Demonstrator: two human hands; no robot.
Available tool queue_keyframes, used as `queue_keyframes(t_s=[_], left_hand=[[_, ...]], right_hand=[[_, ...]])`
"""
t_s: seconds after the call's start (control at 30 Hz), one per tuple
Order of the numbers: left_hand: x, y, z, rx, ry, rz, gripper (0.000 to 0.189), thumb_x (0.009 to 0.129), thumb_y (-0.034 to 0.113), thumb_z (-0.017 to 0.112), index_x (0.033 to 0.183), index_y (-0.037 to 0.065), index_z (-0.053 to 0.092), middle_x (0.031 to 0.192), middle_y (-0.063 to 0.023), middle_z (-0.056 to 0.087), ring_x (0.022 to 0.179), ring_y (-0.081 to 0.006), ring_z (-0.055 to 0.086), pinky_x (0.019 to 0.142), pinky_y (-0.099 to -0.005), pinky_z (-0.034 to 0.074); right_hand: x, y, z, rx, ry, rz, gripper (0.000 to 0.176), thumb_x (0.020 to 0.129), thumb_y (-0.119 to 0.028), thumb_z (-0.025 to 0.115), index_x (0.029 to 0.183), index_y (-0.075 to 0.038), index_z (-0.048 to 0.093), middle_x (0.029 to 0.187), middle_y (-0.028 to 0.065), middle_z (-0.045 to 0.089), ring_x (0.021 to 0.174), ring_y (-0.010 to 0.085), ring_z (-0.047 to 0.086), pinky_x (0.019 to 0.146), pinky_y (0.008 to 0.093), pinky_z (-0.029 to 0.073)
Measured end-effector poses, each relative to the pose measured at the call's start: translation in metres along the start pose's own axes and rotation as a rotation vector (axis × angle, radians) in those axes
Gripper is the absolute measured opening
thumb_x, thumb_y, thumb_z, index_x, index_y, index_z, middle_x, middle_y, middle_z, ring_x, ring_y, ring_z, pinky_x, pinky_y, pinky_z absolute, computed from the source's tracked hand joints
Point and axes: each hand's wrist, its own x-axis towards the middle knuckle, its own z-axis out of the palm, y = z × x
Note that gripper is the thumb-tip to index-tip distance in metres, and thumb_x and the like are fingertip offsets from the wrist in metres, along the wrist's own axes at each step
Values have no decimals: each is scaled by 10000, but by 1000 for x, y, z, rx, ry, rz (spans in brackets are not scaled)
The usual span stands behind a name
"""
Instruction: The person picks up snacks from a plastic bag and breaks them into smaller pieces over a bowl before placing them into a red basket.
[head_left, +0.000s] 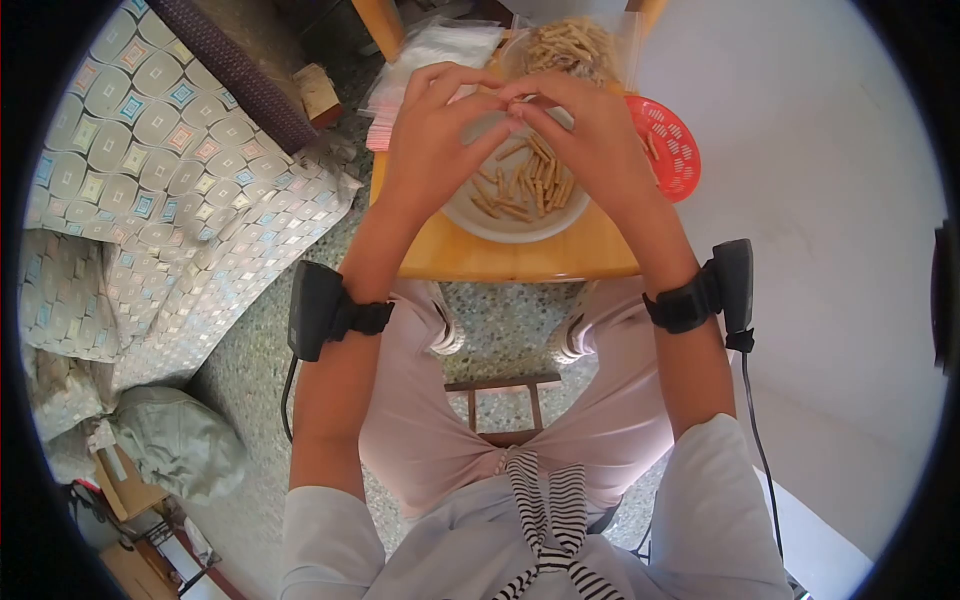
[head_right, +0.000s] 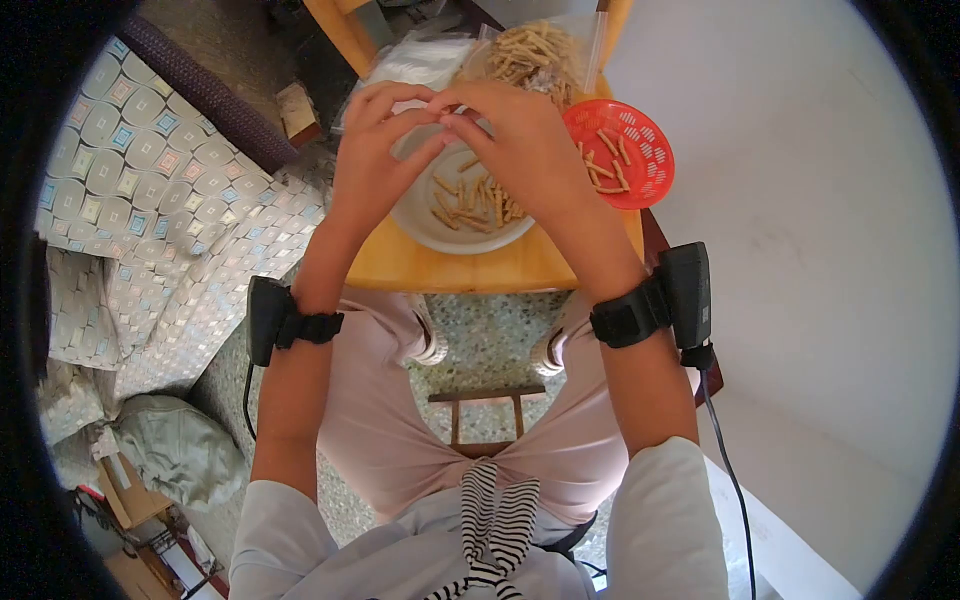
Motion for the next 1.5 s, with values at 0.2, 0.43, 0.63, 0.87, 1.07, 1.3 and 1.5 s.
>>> queue_keyframes(t_s=[0.2,0.43,0.63,0.87,1.07,1.3,1.5], left_hand=[[4,0,-9,118,145,43,183,789,218,807,952,151,760,1161,12,640,1147,-273,504,915,-390,470],[3,8,-14,95,152,44,133,808,179,798,926,144,746,1218,-8,618,1182,-261,473,907,-360,455],[3,8,-12,72,155,75,149,818,165,790,954,134,739,1224,-29,613,1179,-262,477,880,-358,468],[0,2,-11,65,69,7,151,863,170,749,1006,128,724,1320,-49,555,1213,-282,460,928,-379,453],[-2,0,-13,107,-30,23,143,878,186,733,1014,143,726,1344,-58,539,1239,-296,436,997,-395,411],[2,-13,-41,-45,80,-104,152,872,184,735,1017,139,727,1325,-56,563,1230,-261,448,1037,-388,374],[-10,-41,-45,108,153,-257,124,885,227,727,978,146,739,1280,-60,603,1225,-269,466,1037,-396,362]], right_hand=[[-1,-2,-5,-162,85,36,158,892,-136,690,1032,-65,707,948,111,719,867,292,692,756,366,538],[-5,-2,2,-189,-11,77,183,913,-206,668,1050,-87,696,950,121,713,875,330,677,752,403,532],[-5,1,9,-236,-35,41,202,915,-242,655,1041,-88,692,934,119,706,896,352,657,775,443,523],[2,6,-12,-313,-6,-11,187,901,-249,672,993,-86,672,914,97,694,882,325,649,793,420,513],[3,-2,-3,-202,8,-109,154,901,-206,689,1014,-102,674,934,81,694,835,289,672,721,360,523],[4,-3,10,-105,59,30,185,929,-222,655,1067,-99,672,986,78,693,872,260,688,744,369,532],[-20,32,17,-452,-378,59,352,963,-320,612,1221,-85,657,1173,166,673,1096,350,632,918,437,516]])
